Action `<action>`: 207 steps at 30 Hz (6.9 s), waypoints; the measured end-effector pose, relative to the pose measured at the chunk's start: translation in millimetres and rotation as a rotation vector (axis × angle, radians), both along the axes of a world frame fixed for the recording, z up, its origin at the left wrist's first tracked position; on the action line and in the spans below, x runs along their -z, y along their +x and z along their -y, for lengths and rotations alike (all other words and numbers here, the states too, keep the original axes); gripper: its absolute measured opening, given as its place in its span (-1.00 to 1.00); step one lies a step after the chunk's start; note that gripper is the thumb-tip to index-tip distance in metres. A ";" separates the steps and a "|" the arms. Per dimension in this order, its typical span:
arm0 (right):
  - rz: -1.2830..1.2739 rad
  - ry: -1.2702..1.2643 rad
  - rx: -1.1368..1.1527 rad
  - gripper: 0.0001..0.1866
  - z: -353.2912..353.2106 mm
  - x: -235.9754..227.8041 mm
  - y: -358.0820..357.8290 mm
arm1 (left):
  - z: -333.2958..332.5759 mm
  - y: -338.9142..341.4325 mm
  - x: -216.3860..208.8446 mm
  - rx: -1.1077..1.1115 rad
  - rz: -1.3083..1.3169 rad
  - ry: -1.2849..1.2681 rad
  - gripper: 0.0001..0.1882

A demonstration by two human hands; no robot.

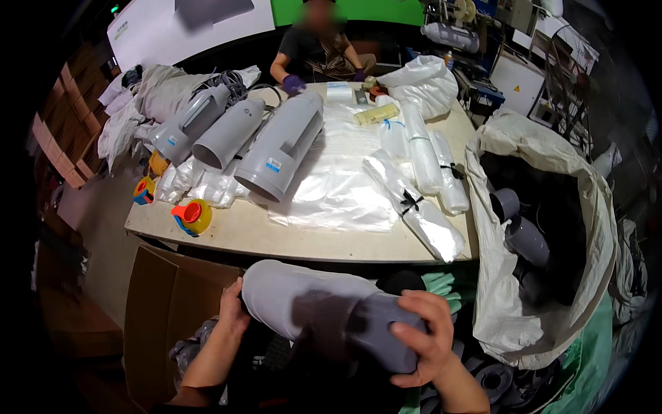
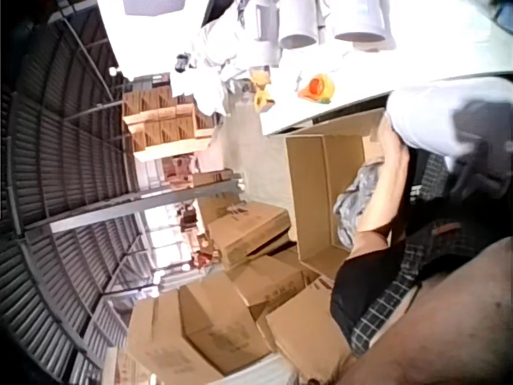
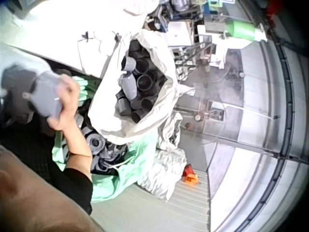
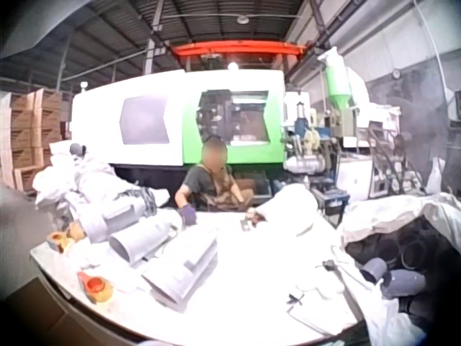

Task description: The person assembles grey plastic appliance parts by hand. They pick up a main body and a circular base, fit them together, and place the assembled unit into a cardboard box. The process is repeated for multiple units in a warehouse setting.

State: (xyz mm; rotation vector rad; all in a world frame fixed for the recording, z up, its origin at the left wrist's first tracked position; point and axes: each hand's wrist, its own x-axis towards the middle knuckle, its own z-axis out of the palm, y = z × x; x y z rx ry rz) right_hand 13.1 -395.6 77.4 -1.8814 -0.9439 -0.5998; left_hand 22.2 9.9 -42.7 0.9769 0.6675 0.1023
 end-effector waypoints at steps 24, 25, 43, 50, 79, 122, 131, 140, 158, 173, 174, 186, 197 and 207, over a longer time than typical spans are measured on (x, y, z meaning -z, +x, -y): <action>-0.733 0.516 1.007 -0.62 117.6 249.6 -85.6 | 76.4 95.0 -109.1 0.577 0.982 0.300 -0.45; -0.682 0.197 1.220 -0.51 131.0 267.3 -104.6 | 81.2 99.6 -107.2 0.548 0.965 0.269 -0.49; -0.850 -0.674 0.795 -0.29 138.9 263.7 -206.1 | 77.0 101.2 -104.6 0.675 0.905 0.245 -0.50; -1.155 -0.728 0.916 -0.26 153.5 217.9 -165.2 | 87.2 103.9 -100.4 0.747 0.839 0.198 -0.71; -0.672 0.863 0.132 0.35 -127.4 6.4 32.7 | 87.5 56.1 -118.0 0.648 0.843 0.149 -0.02; -0.289 0.237 0.218 -0.17 -74.8 53.3 68.0 | 89.6 115.0 -104.3 0.944 1.116 1.106 -0.11; -0.177 0.288 0.208 -0.39 -79.8 47.2 57.1 | 94.1 95.6 -103.6 0.811 1.171 1.108 -0.24; -0.166 -0.037 0.481 -0.36 -106.0 -4.7 36.7 | 117.9 110.4 -82.6 0.585 1.096 0.834 -0.76; -0.178 0.705 0.260 -0.61 -32.0 45.4 35.4 | 90.6 79.7 -31.9 0.934 0.335 0.941 -0.70; -0.439 1.605 -0.696 -0.62 -2.6 103.0 74.6 | 136.1 214.0 31.9 0.440 0.743 1.403 -0.88; -0.424 1.586 -0.742 -0.62 0.2 107.6 78.2 | 148.1 235.7 47.8 0.368 0.760 1.510 -0.86; -1.267 1.059 -0.595 -0.76 -20.7 181.6 155.5 | 133.2 275.4 51.1 0.559 0.392 1.410 -0.79; -1.089 0.624 0.351 -0.84 -26.5 164.3 116.1 | 166.8 152.3 6.3 0.819 0.481 0.241 -0.75; -0.797 0.948 0.198 -0.79 16.2 98.0 57.8 | 131.9 110.2 -67.7 1.113 0.536 -0.326 -0.86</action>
